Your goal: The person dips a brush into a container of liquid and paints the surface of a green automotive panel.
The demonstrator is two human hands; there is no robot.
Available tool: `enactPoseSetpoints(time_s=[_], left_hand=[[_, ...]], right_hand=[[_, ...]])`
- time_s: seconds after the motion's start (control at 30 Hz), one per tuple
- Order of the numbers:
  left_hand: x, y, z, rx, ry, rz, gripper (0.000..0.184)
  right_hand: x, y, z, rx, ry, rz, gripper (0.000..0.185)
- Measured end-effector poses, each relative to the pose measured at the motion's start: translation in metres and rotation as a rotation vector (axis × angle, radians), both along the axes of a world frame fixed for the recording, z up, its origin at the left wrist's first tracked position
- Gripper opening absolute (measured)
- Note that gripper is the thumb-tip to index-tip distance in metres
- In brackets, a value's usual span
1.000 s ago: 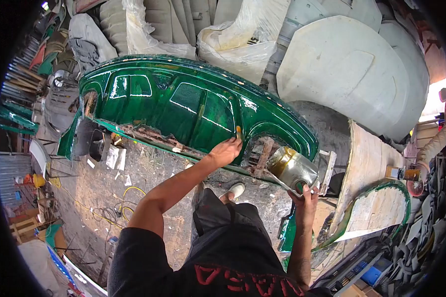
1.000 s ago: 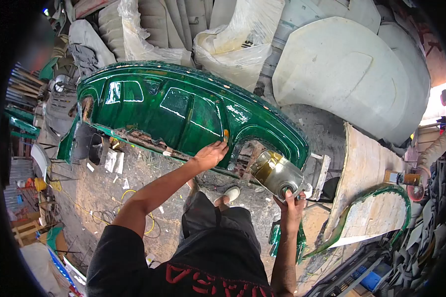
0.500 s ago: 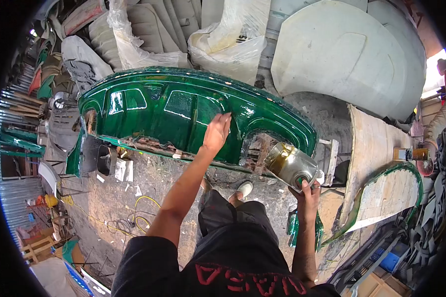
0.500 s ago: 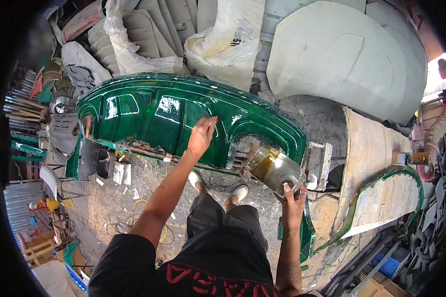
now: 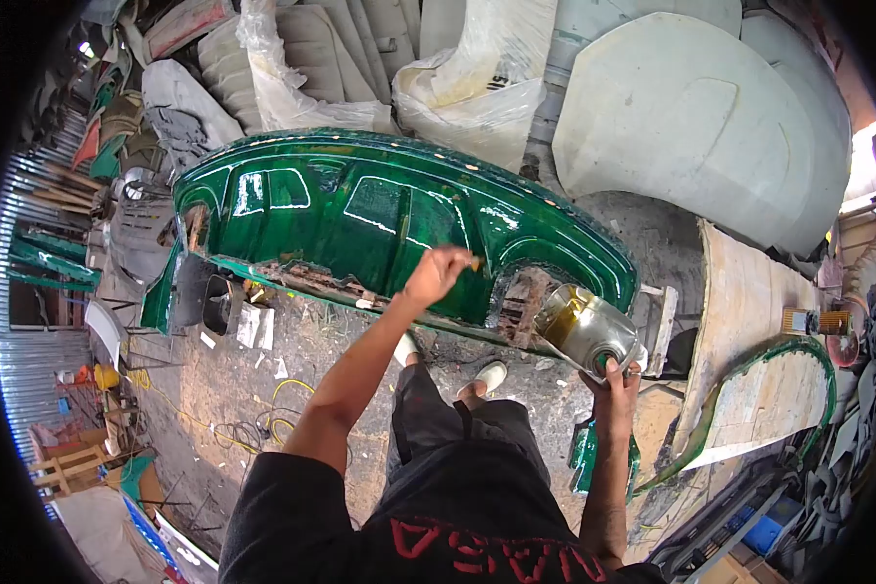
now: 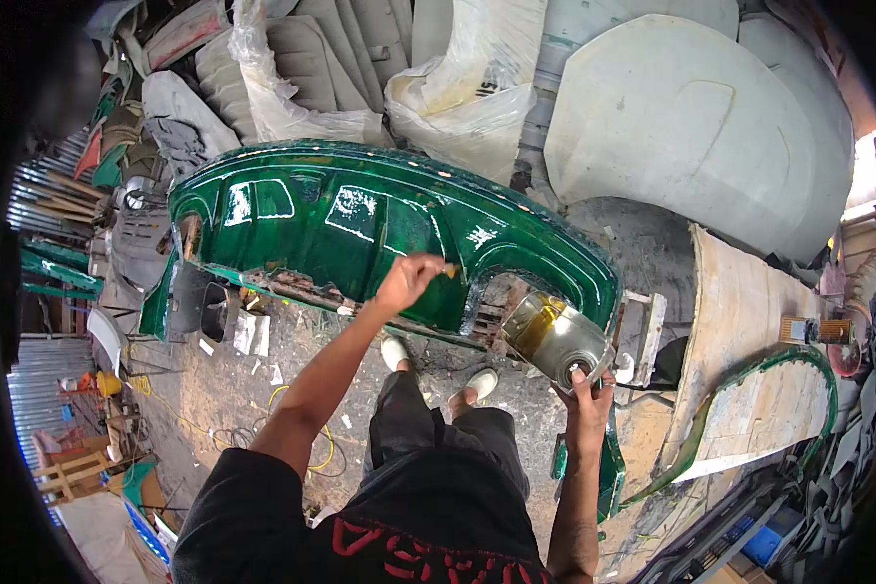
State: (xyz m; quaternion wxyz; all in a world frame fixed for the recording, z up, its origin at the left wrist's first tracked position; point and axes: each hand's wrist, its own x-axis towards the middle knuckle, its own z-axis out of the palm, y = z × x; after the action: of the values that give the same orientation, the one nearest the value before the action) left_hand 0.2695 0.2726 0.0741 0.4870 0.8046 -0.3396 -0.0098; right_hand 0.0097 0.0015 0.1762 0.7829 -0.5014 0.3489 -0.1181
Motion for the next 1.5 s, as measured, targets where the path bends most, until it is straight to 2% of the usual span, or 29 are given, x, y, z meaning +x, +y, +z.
enactPoseSetpoints(time_s=[0.03,0.1,0.17,0.23,0.3,0.37,0.43,0.47,0.5,0.57,0.6,0.63,0.7,0.73,0.77,0.83,0.87,0.93,0.97,1.03,1.07,1.1,1.13,1.17,1.23,1.27,1.37,1.43,1.5], left_hand=[[0.007,0.002,0.017,-0.007,0.072,0.078,0.016],[0.026,0.005,0.015,-0.068,0.013,0.212,0.017],[0.032,0.01,0.02,-0.058,-0.063,0.212,0.019],[0.028,0.014,0.035,0.036,-0.088,0.353,0.023],[0.02,0.021,0.007,0.122,-0.167,0.311,0.025],[0.006,0.028,-0.027,0.251,-0.196,0.068,0.027],[-0.011,0.028,-0.027,0.218,-0.459,-0.037,0.027],[-0.018,0.03,-0.022,0.197,-0.293,-0.086,0.025],[-0.014,0.035,-0.008,0.196,-0.292,-0.098,0.025],[0.004,0.045,0.015,0.053,0.154,-0.229,0.018],[0.026,0.049,0.008,-0.06,-0.035,-0.197,0.016],[0.049,0.053,-0.019,-0.244,0.047,-0.121,0.015],[0.081,0.065,-0.007,-0.322,-0.005,0.054,0.014],[0.091,0.07,-0.01,-0.396,0.25,0.182,0.015],[0.096,0.074,-0.014,-0.484,0.247,0.265,0.011],[0.093,0.085,-0.001,-0.32,0.283,0.366,0.014],[0.085,0.079,-0.001,-0.318,0.299,0.337,0.014],[0.059,0.067,-0.004,-0.385,0.247,0.039,0.019],[0.046,0.06,-0.003,-0.267,0.242,-0.037,0.018],[0.038,0.043,0.007,-0.014,-0.041,-0.32,0.022],[0.036,0.035,0.009,-0.012,-0.041,-0.336,0.022],[0.034,0.028,0.004,0.15,-0.072,-0.445,0.024],[0.032,0.022,0.0,0.314,-0.104,-0.552,0.027],[0.033,0.017,-0.009,0.319,-0.105,-0.571,0.027],[0.038,0.01,-0.032,0.422,-0.355,-0.653,0.031],[0.038,0.008,-0.035,0.498,-0.308,-0.675,0.033],[0.035,0.002,-0.001,0.622,-0.26,-0.719,0.034],[0.032,0.0,-0.005,0.611,-0.265,-0.76,0.034],[0.023,-0.006,-0.009,0.756,-0.286,-0.892,0.032]], right_hand=[[0.0,0.002,0.001,-0.003,-0.012,0.007,0.054],[0.002,0.007,0.005,-0.032,-0.005,-0.021,0.053],[0.001,0.013,0.009,-0.056,-0.011,-0.022,0.053],[0.002,0.024,0.012,-0.069,0.004,-0.067,0.054],[0.002,0.036,0.014,-0.072,0.011,-0.088,0.055],[0.004,0.052,0.015,-0.069,0.002,-0.111,0.055],[0.007,0.067,0.011,-0.058,0.003,-0.138,0.054],[0.008,0.075,0.01,-0.052,-0.01,-0.142,0.052],[0.009,0.083,0.009,-0.052,-0.008,-0.153,0.052],[0.013,0.098,0.007,-0.076,0.052,-0.154,0.052],[0.015,0.106,0.008,-0.061,0.055,-0.157,0.052],[0.019,0.114,0.007,-0.061,0.057,-0.165,0.052],[0.022,0.129,0.006,-0.041,0.044,-0.182,0.054],[0.025,0.137,0.009,-0.05,0.052,-0.184,0.055],[0.025,0.142,0.01,-0.056,0.059,-0.201,0.055],[0.023,0.151,0.006,-0.053,0.069,-0.221,0.056],[0.02,0.156,0.004,-0.044,0.057,-0.251,0.058],[0.014,0.164,0.006,-0.046,0.087,-0.294,0.059],[0.011,0.165,0.006,-0.043,0.097,-0.302,0.061],[0.001,0.166,0.0,-0.03,0.1,-0.333,0.062],[-0.005,0.166,-0.002,-0.027,0.108,-0.341,0.063],[-0.01,0.167,-0.002,-0.023,0.116,-0.35,0.063],[-0.014,0.169,-0.004,-0.059,0.143,-0.382,0.047],[-0.018,0.17,-0.005,-0.052,0.145,-0.4,0.047],[-0.027,0.172,-0.005,-0.03,0.115,-0.433,0.045],[-0.034,0.173,-0.009,-0.02,0.116,-0.448,0.045],[-0.054,0.175,-0.024,-0.003,0.092,-0.502,0.045],[-0.06,0.176,-0.025,0.013,0.104,-0.508,0.046],[-0.063,0.176,-0.028,0.024,0.111,-0.505,0.047]])
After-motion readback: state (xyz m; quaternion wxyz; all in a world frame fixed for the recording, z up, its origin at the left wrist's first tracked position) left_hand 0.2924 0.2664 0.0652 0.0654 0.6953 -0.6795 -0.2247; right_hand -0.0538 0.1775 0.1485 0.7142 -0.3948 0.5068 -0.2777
